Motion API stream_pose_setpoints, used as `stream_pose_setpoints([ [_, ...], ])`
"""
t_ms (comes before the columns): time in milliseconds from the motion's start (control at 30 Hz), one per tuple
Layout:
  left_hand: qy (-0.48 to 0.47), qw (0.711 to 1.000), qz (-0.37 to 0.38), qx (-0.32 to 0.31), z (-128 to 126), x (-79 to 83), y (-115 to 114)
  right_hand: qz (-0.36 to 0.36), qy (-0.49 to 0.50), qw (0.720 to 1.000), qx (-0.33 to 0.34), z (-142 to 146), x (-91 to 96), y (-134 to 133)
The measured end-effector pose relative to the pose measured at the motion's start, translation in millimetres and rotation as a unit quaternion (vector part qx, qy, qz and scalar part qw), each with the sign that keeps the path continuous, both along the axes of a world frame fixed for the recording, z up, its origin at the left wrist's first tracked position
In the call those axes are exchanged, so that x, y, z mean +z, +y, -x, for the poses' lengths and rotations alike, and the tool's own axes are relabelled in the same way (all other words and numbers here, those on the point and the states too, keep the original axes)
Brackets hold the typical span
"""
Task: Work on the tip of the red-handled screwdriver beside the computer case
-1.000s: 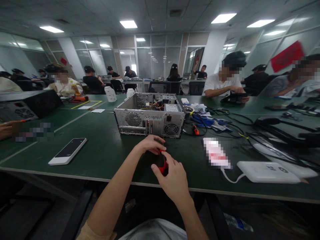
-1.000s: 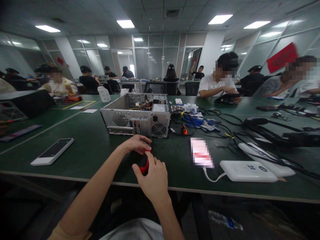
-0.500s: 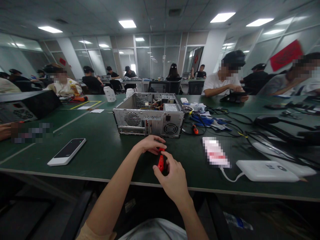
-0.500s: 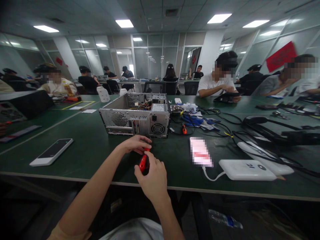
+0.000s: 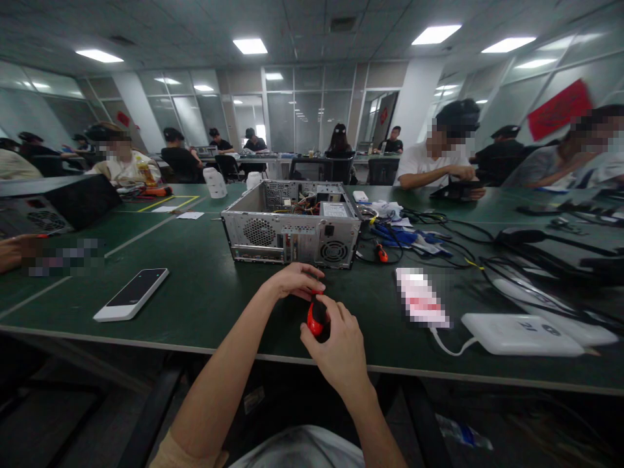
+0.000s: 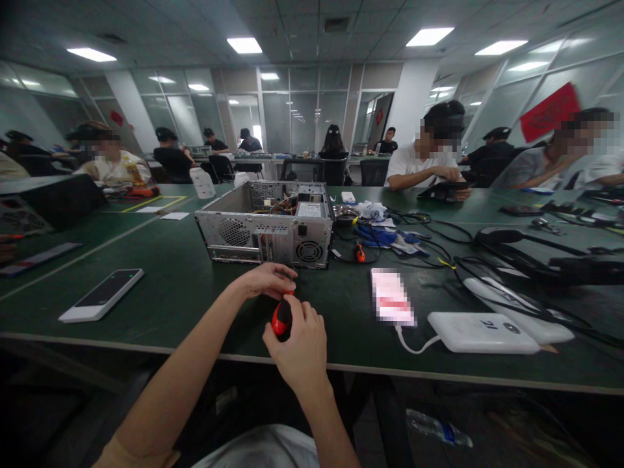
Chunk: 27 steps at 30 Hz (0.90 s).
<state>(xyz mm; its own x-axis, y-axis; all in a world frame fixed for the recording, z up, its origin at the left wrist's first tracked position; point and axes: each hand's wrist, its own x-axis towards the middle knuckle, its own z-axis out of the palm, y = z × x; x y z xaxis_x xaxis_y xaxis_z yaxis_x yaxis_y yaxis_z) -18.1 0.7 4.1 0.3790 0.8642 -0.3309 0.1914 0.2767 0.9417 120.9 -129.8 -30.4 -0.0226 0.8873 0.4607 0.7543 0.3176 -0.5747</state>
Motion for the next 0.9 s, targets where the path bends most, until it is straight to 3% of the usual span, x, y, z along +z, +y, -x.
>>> stream_pose_setpoints([
  [300,-0.033,0.999,0.028,-0.017,3.4,-1.9,2.4,0.038,-0.007,0.998,0.040,-3.3,3.9,-1.9],
  [533,0.059,0.998,-0.021,-0.010,0.7,0.1,-0.2,0.041,0.007,0.999,0.010,0.0,0.4,0.0],
  [900,0.097,0.993,-0.055,-0.032,1.0,-2.2,1.2,-0.024,0.057,0.998,-0.001,-0.2,-0.9,0.6],
])
